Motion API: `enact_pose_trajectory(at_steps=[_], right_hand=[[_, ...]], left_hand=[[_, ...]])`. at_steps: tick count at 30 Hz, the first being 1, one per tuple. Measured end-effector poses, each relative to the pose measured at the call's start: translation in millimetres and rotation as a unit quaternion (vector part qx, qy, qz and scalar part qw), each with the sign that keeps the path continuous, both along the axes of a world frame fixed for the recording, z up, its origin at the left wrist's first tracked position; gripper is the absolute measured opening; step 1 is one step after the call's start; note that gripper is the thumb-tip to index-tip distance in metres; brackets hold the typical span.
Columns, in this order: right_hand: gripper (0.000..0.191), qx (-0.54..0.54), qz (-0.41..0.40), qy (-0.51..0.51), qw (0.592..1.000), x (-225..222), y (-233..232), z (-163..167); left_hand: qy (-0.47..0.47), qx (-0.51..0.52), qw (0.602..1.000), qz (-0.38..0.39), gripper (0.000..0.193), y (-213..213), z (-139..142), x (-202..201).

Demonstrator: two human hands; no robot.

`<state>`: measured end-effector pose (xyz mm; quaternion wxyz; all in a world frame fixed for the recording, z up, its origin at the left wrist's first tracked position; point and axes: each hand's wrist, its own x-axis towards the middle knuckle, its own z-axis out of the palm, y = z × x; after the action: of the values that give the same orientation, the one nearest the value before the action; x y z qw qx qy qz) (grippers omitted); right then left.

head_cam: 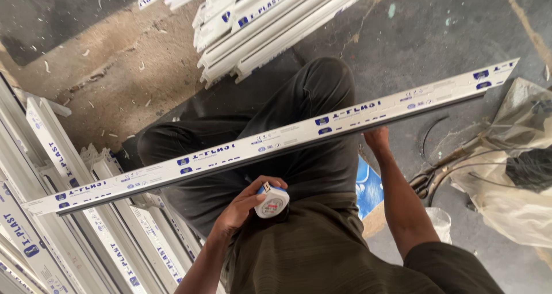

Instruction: The person sits on the floor and measures white plastic profiles using a tape measure, then marks them with a pen. They handle the profiles one at a time, measure, mark, and place them into a stack.

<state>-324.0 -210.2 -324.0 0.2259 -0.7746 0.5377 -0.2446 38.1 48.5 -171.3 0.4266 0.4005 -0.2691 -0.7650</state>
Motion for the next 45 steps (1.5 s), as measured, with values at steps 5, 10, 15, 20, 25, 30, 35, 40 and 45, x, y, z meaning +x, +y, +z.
enact_pose_trajectory(at_steps=[5,10,15,20,25,30,35,40,45], right_hand=[[0.015,0.191,-0.113,0.000,0.975,-6.5,4.3,-0.5],[0.016,0.218,-0.141,0.005,0.966,-3.2,2.6,7.2],[0.018,0.333,-0.171,-0.141,0.916,1.8,-2.8,10.7],[0.016,0.056,-0.028,0.121,0.991,8.7,-8.5,16.2],[0.011,0.183,-0.142,-0.058,0.971,16.5,-2.2,27.9],[0.013,0.343,-0.237,-0.179,0.891,13.1,8.5,30.6],[0.028,0.378,-0.011,-0.103,0.920,-47.5,39.9,62.0],[0.068,0.420,0.284,-0.434,0.745,-62.8,87.9,122.6],[0.029,0.522,0.155,-0.085,0.834,16.6,135.2,131.2]], left_hand=[[0.020,0.008,0.999,0.028,0.048,7.6,0.7,1.6],[0.053,-0.015,0.998,0.028,0.044,4.7,1.1,1.4],[0.052,-0.020,0.998,0.028,0.043,2.7,2.0,0.8],[0.054,-0.024,0.998,0.030,0.043,2.5,2.4,0.7],[0.049,-0.025,0.998,0.036,0.044,3.5,-1.5,-0.1],[0.032,-0.041,0.998,0.023,0.040,-2.7,-12.3,-2.7],[-0.081,-0.096,0.992,0.005,0.032,-25.9,-17.0,-14.6],[-0.241,-0.158,0.956,-0.052,0.033,-61.1,5.2,-44.8],[-0.330,-0.222,0.889,-0.227,0.042,-78.3,43.9,-60.0]])
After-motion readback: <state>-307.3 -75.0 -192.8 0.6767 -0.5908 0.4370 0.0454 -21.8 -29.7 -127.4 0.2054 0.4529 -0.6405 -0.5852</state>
